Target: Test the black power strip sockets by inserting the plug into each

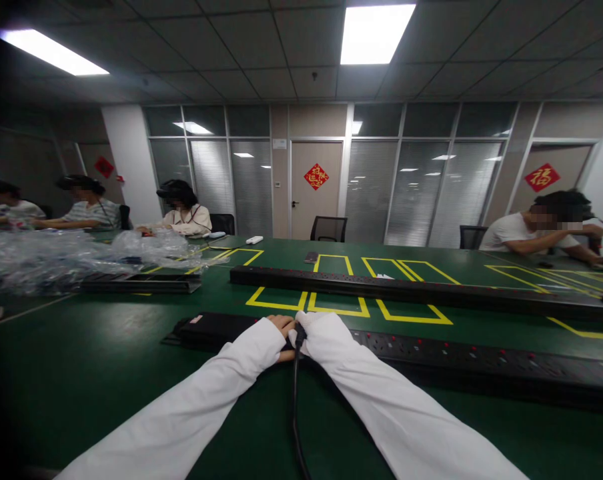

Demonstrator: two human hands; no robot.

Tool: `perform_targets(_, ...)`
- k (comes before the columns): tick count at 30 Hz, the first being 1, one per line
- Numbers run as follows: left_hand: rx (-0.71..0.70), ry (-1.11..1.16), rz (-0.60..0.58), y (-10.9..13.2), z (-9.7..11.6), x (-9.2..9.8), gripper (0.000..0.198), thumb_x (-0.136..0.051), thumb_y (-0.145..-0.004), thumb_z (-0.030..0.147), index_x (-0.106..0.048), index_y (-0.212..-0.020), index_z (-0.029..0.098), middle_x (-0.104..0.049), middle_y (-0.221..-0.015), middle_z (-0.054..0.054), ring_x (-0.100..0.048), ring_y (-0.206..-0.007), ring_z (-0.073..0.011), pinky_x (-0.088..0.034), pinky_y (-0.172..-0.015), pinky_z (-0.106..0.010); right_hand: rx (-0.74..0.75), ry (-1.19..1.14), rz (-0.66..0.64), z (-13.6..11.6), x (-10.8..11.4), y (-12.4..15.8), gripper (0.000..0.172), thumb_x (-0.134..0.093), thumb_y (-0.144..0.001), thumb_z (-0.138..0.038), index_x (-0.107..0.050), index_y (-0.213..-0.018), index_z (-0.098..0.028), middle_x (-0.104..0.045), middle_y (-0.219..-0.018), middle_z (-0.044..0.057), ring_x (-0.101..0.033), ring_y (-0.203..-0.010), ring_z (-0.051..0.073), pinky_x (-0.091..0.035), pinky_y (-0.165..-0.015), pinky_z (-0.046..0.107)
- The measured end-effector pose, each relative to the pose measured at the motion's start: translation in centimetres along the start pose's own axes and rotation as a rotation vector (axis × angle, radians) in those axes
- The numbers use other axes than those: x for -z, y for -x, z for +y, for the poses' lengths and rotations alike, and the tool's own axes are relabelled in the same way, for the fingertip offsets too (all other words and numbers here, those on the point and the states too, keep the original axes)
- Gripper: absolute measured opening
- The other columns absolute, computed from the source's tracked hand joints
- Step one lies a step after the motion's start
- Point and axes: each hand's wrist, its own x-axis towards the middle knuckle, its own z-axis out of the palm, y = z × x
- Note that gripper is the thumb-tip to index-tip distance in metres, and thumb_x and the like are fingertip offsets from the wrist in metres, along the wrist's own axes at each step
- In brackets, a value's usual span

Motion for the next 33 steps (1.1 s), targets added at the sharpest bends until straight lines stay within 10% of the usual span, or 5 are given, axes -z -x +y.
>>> perform_targets(33, -0.008, -0.015, 0.043, -0.04, -0.2, -0.61, 0.059, -0.053, -0.077, 0.053, -0.045, -0.121, 0.014, -0.056, -0.112, -0.013, -0.051, -0.105, -0.0304, -0.042, -0.086, -0.042, 0.023, -0.001, 0.034, -0.08, 0.02, 0.08, 0.024, -0.041, -0.082, -0.043, -0.053, -0.084, -0.022, -0.061, -0.077, 0.003, -0.055, -0.067, 0.015, -0.037, -0.06, 0.023)
